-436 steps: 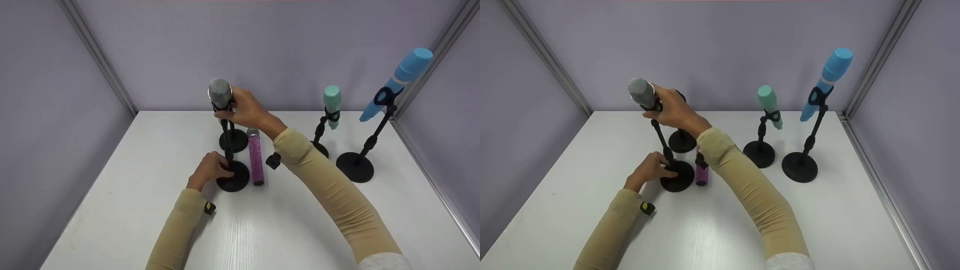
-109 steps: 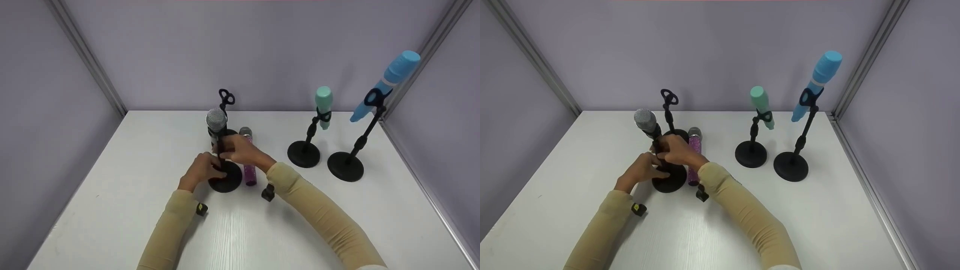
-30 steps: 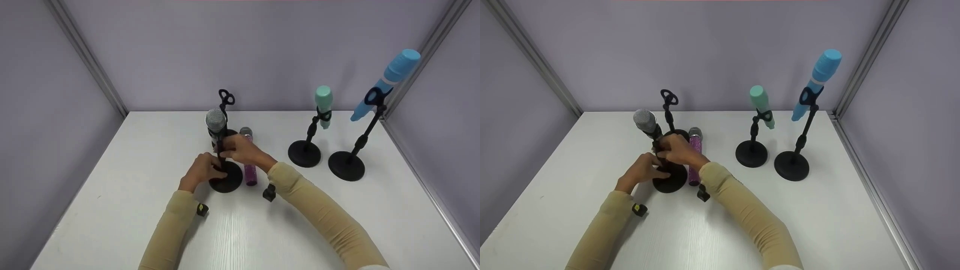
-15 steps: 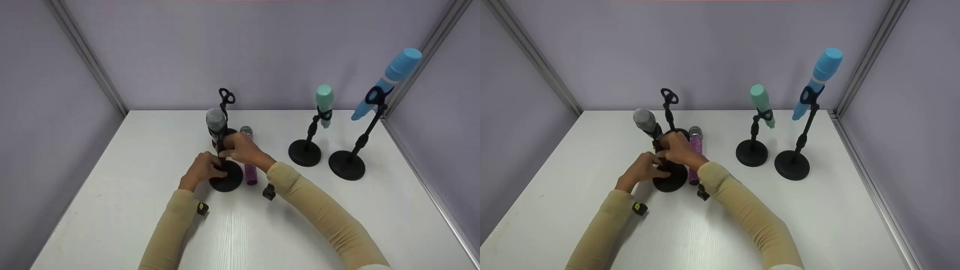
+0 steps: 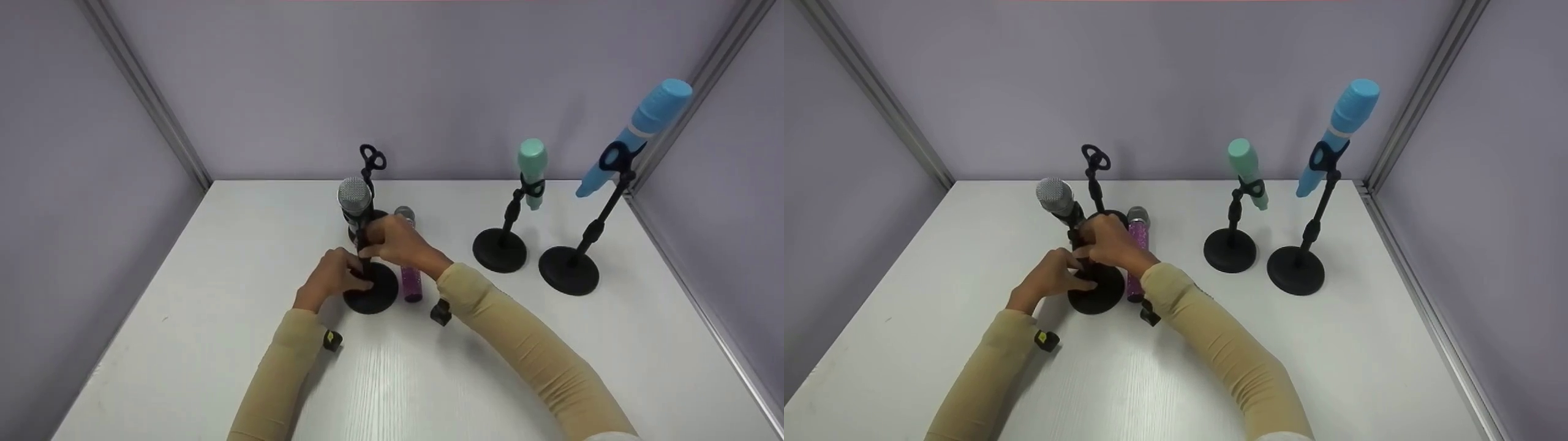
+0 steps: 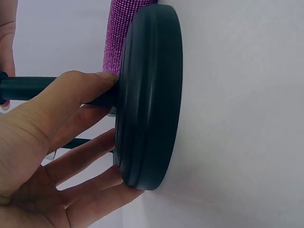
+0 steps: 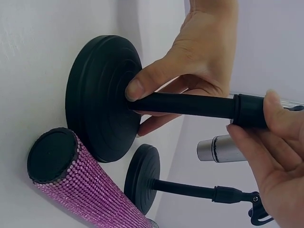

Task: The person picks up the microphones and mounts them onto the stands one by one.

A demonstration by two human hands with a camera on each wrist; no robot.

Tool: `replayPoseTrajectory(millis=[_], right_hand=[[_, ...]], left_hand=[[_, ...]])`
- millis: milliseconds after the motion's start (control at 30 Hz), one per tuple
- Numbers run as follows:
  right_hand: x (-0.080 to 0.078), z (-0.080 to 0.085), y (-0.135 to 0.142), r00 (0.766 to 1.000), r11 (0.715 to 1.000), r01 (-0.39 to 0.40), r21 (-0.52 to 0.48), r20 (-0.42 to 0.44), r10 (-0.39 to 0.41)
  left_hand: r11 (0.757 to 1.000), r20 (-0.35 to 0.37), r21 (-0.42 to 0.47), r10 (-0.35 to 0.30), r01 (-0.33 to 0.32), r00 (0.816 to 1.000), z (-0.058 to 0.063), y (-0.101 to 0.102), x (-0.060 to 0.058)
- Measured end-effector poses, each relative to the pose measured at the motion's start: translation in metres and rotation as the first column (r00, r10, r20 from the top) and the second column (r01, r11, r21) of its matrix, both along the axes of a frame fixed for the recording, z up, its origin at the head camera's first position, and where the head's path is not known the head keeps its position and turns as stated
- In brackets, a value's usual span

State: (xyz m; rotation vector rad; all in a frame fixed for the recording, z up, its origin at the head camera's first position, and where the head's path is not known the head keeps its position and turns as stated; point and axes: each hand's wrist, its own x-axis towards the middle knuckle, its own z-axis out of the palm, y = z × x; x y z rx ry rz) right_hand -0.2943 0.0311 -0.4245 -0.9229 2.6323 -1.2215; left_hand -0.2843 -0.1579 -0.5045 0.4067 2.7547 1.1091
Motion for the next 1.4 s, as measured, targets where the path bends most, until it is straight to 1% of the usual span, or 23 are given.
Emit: replayPoseTrajectory(millis=[100,233,300,367,500,633,833,967,1133,1267,1400], right_hand=[[0.0,-0.001,0.001,1.0,1.0,-0.011,-0.003,0.002,0.011],[-0.001,-0.004,0.003,0.999,0.999,-0.034,-0.006,-0.032,0.034],[-0.001,-0.004,0.004,0.998,0.999,-0.045,-0.008,-0.04,0.045],[-0.001,-0.005,0.005,0.998,0.998,-0.056,-0.011,-0.035,0.056],[0.0,-0.005,0.006,0.998,0.998,-0.063,-0.004,-0.012,0.063],[0.0,-0.005,0.006,0.999,0.999,-0.039,0.0,-0.012,0.039],[0.002,-0.005,0.003,0.998,1.0,0.012,0.008,-0.063,-0.012],[0.005,-0.004,0.0,0.996,0.999,0.031,-0.01,-0.082,-0.031],[0.007,-0.004,-0.004,0.992,0.998,0.053,-0.021,-0.115,-0.055],[0.008,-0.005,-0.006,0.984,0.997,0.07,-0.014,-0.163,-0.071],[0.009,-0.005,-0.008,0.978,0.996,0.091,-0.021,-0.186,-0.094]], left_hand=[[1.0,-0.014,-0.003,-0.012,0.012,1.0,0.001,0.001,0.0],[0.999,-0.031,-0.012,-0.032,0.032,0.999,0.002,0.002,0.0],[0.999,-0.023,-0.017,-0.035,0.034,0.999,0.001,0.002,0.0],[0.999,-0.018,-0.022,-0.031,0.03,0.999,0.001,0.003,0.001],[0.999,-0.035,-0.031,-0.01,0.009,0.999,-0.002,0.004,0.003],[0.999,-0.047,-0.032,0.005,-0.007,0.999,-0.004,0.007,0.005],[0.999,-0.051,-0.038,0.015,-0.017,0.999,-0.003,0.008,0.005],[0.999,-0.062,-0.039,0.027,-0.03,0.998,-0.001,0.006,0.005],[0.999,-0.08,-0.028,0.024,-0.026,0.996,-0.002,0.004,0.005],[0.999,-0.059,-0.025,0.033,-0.034,0.998,-0.001,0.004,0.005],[0.999,-0.046,-0.023,0.041,-0.042,0.998,0.001,0.004,0.005]])
